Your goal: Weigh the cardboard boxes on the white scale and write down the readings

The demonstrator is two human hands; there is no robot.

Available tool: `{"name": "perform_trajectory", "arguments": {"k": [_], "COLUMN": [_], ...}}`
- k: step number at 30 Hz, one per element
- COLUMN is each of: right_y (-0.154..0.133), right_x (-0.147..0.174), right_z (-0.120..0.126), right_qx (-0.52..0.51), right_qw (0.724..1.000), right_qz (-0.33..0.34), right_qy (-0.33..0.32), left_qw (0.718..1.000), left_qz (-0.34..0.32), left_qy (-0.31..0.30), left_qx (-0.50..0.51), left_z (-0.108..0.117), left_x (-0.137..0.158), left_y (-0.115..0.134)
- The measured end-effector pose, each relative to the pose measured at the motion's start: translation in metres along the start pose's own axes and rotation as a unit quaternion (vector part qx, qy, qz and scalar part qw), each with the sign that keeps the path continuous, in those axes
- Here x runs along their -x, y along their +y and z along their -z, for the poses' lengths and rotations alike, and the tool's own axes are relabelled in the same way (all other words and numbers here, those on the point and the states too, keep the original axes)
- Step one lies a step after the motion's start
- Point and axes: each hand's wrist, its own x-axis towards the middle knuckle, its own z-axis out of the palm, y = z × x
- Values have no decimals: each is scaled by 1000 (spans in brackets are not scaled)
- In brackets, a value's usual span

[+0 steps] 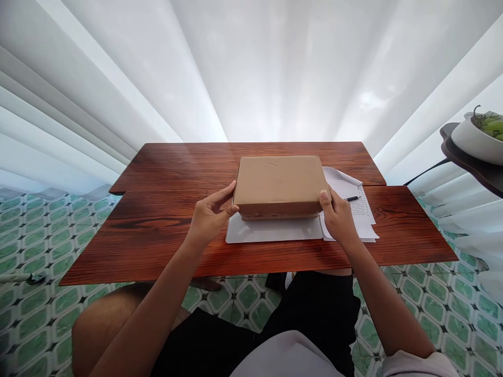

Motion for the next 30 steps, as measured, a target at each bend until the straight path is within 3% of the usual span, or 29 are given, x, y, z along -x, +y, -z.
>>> {"name": "perform_trajectory", "arguments": {"k": [5,8,11,13,16,19,21,23,27,29,30], "right_y": [5,10,7,-3,-26,-49,-62,-73,-88,-89,-89], "right_x": [0,-1,-2,0,8,18,25,31,37,39,41], "right_z": [1,4,8,9,7,-3,-13,-24,-49,-61,-66], "right_qx": [-5,-38,-47,-46,-45,-77,-111,-129,-109,-108,-111], "right_qw": [1000,999,991,971,949,944,943,924,850,822,812], "right_qz": [-18,-19,24,68,151,259,306,356,465,484,483], "right_qy": [-19,-2,124,224,274,188,70,-61,-222,-279,-307], "left_qw": [1000,997,974,946,916,911,905,887,828,795,784], "left_qz": [-2,-74,-193,-264,-345,-379,-366,-361,-353,-367,-340], "left_qy": [-7,15,85,119,86,-42,-166,-257,-409,-460,-487], "left_qx": [-7,-25,-87,-147,-184,-156,-137,-130,-150,-147,-181], "left_z": [2,5,8,8,3,-9,-22,-37,-69,-82,-87], "left_x": [1,3,7,12,26,46,61,76,104,118,125], "left_y": [1,7,18,29,52,77,90,94,73,53,42]}}
